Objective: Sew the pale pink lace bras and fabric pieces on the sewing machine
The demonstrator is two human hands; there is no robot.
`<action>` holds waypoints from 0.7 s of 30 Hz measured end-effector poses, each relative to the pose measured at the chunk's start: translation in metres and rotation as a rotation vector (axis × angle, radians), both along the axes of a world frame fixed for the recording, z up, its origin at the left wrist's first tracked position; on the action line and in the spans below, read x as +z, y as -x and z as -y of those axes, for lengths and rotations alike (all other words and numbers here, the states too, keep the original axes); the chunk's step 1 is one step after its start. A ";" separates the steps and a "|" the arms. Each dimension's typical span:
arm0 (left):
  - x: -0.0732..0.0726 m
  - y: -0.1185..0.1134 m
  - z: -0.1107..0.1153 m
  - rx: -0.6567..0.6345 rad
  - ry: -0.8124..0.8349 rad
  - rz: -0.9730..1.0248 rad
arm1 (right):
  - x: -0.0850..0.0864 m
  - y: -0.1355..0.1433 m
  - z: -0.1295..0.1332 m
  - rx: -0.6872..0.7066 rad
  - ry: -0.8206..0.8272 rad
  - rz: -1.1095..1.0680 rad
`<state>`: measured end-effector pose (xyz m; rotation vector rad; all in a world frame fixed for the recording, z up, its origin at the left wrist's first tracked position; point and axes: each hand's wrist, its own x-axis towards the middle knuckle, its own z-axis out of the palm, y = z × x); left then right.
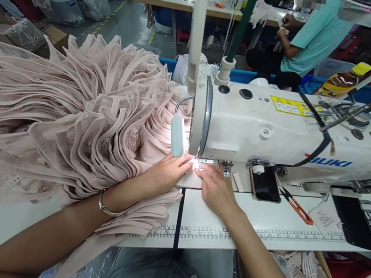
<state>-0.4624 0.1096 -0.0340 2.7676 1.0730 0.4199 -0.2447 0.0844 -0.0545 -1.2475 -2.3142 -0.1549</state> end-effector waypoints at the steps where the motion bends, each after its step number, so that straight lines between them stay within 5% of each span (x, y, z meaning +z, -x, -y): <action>1: 0.000 -0.001 0.000 0.012 -0.009 -0.006 | -0.001 0.000 0.000 -0.008 0.020 0.013; 21: -0.004 -0.009 -0.004 0.114 -0.186 -0.137 | 0.002 0.008 -0.006 -0.121 0.255 0.248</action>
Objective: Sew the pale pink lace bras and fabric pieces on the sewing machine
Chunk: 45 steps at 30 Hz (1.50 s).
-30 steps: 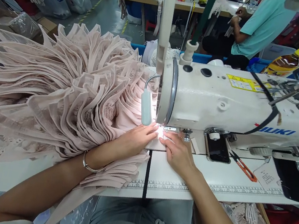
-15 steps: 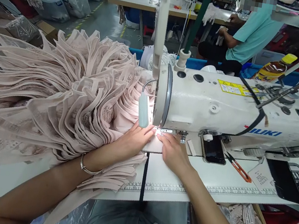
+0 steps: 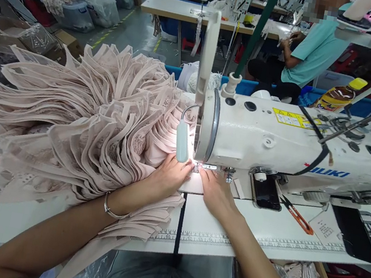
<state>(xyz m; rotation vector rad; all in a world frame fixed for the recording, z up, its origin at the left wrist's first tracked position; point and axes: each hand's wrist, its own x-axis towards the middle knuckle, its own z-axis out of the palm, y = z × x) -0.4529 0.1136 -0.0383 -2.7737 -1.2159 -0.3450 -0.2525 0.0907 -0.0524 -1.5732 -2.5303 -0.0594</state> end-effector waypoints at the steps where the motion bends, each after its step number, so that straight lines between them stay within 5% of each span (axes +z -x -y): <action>1: 0.000 -0.001 0.000 0.006 0.007 -0.005 | 0.000 0.000 0.000 -0.002 0.004 -0.001; 10: 0.008 -0.006 0.005 0.071 0.010 -0.048 | 0.009 0.003 -0.015 -0.208 0.140 -0.020; 20: 0.008 -0.005 -0.013 0.023 0.153 0.184 | 0.015 0.009 -0.013 -0.110 0.033 0.021; 29: 0.007 -0.003 -0.012 0.023 0.172 0.191 | -0.007 -0.004 -0.012 -0.060 -0.166 0.056; 45: 0.004 -0.006 -0.008 0.100 0.062 0.161 | -0.004 -0.003 -0.013 -0.039 -0.048 0.058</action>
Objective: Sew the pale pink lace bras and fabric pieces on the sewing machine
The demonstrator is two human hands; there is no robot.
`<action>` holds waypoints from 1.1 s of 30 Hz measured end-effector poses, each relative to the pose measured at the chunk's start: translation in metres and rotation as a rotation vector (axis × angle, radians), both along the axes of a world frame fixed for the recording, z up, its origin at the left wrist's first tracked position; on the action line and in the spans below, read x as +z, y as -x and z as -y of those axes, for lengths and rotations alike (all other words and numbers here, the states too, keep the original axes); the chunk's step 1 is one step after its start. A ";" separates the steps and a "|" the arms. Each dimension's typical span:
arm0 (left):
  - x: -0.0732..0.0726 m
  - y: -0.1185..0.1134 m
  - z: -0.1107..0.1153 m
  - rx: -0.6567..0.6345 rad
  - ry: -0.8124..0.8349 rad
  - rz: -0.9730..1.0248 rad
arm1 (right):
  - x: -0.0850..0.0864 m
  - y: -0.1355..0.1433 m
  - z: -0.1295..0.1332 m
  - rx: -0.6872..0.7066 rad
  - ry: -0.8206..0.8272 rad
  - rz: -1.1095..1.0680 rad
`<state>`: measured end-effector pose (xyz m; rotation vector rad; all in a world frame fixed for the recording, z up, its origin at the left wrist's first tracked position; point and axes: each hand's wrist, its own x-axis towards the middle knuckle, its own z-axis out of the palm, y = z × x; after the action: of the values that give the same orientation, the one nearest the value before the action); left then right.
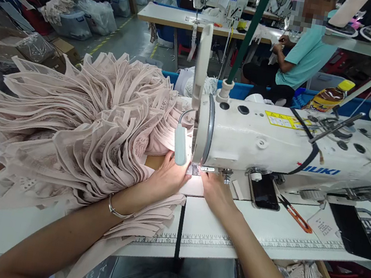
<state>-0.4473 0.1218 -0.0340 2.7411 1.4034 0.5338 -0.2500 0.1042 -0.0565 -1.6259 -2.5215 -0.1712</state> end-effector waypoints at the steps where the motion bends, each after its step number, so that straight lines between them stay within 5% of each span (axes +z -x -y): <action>1: 0.000 0.000 0.000 0.001 0.000 -0.003 | -0.001 0.000 0.000 0.001 -0.001 0.000; 22: 0.004 -0.002 0.001 0.044 0.014 -0.024 | -0.001 0.001 -0.001 -0.065 0.169 -0.152; 28: 0.013 -0.004 0.000 0.249 0.071 0.060 | -0.001 0.000 0.000 -0.132 0.340 -0.265; 33: 0.009 -0.009 -0.012 0.370 0.107 0.137 | -0.004 0.001 -0.001 -0.102 0.212 -0.266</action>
<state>-0.4383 0.1336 -0.0248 2.3221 1.8517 0.6208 -0.2510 0.1055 -0.0609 -1.7211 -2.3219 0.2932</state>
